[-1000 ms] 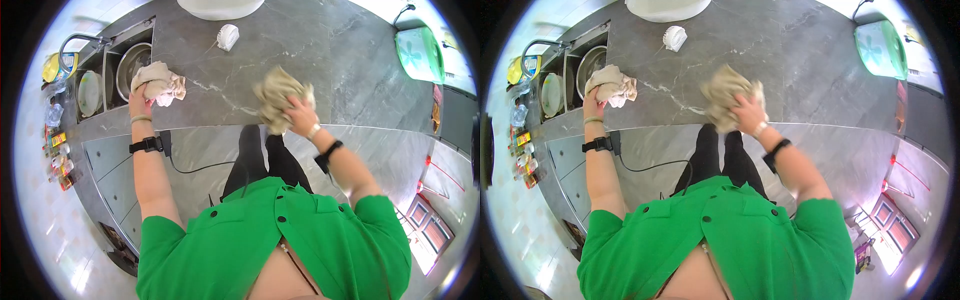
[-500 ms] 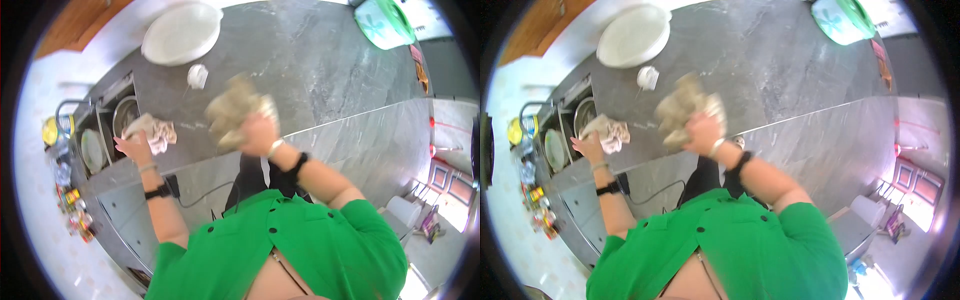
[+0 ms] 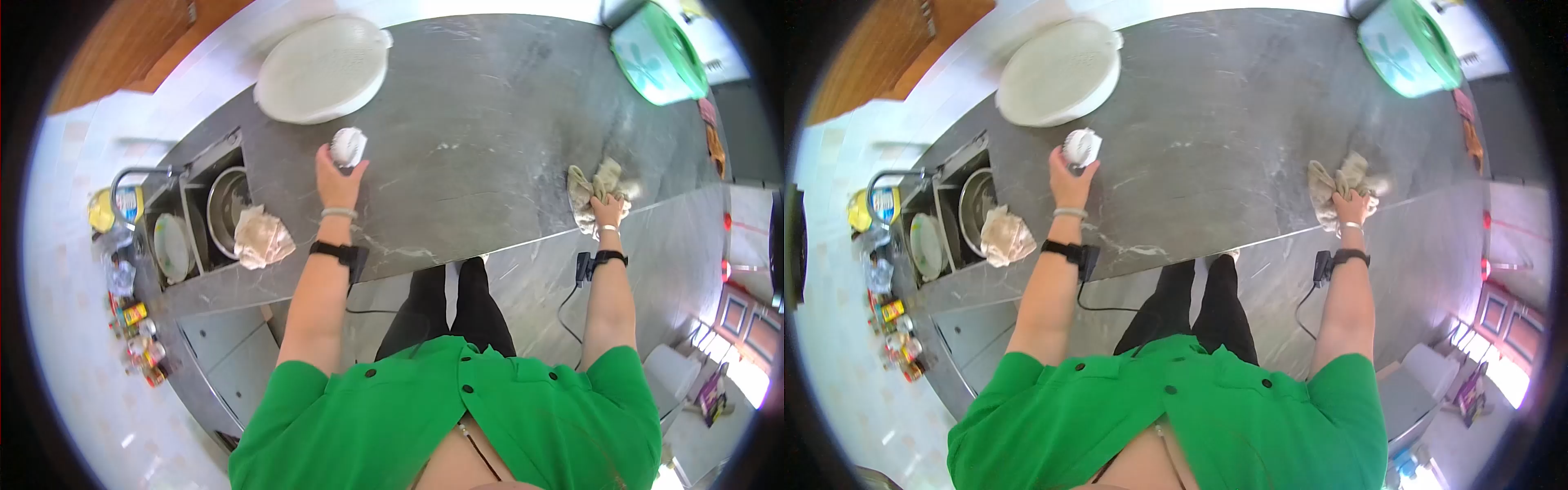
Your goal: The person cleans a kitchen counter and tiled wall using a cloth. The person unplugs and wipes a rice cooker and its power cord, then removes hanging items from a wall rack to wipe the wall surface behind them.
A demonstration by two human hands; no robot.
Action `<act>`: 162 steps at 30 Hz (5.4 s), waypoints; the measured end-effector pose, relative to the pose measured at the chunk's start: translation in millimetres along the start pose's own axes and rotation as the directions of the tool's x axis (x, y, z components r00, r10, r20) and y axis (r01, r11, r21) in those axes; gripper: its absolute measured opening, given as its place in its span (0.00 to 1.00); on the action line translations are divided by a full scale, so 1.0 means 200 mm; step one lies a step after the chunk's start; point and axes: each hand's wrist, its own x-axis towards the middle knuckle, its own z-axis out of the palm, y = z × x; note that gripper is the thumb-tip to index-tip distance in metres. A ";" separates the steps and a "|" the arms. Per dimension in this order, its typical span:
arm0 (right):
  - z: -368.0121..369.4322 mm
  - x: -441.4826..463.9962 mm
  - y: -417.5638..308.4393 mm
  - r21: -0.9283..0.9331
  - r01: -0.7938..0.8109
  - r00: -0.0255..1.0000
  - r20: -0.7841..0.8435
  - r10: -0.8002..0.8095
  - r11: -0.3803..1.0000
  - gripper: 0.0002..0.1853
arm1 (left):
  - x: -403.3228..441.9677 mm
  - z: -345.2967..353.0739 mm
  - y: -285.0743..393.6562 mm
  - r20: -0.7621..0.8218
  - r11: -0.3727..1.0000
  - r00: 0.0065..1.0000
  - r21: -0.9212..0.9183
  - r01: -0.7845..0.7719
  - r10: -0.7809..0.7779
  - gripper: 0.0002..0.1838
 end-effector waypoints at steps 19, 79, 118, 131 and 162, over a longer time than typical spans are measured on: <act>0.22 0.20 -1.32 0.026 0.324 0.923 0.212 -0.322 0.946 0.24 | -0.38 -0.46 -0.09 0.108 0.954 0.958 0.178 0.243 -0.265 0.22; 0.32 0.06 -1.90 0.076 0.281 0.937 0.195 -0.291 0.957 0.40 | 0.62 -1.07 -0.86 0.301 0.695 0.788 -0.373 0.615 -0.537 0.30; 0.48 0.25 -2.85 0.152 0.906 0.306 0.409 -0.860 0.394 0.33 | 0.31 -0.13 0.21 0.374 0.956 0.924 0.232 -0.179 0.082 0.27; 0.37 1.26 -1.56 0.842 -0.168 0.972 0.054 0.230 0.513 0.29 | 0.37 -0.10 0.16 0.281 0.908 0.958 0.384 -0.166 0.056 0.30; -0.46 0.65 -3.39 0.095 0.883 0.364 -0.758 -0.541 0.461 0.32 | 0.44 -0.12 0.11 0.415 0.934 0.902 0.263 -0.243 0.118 0.26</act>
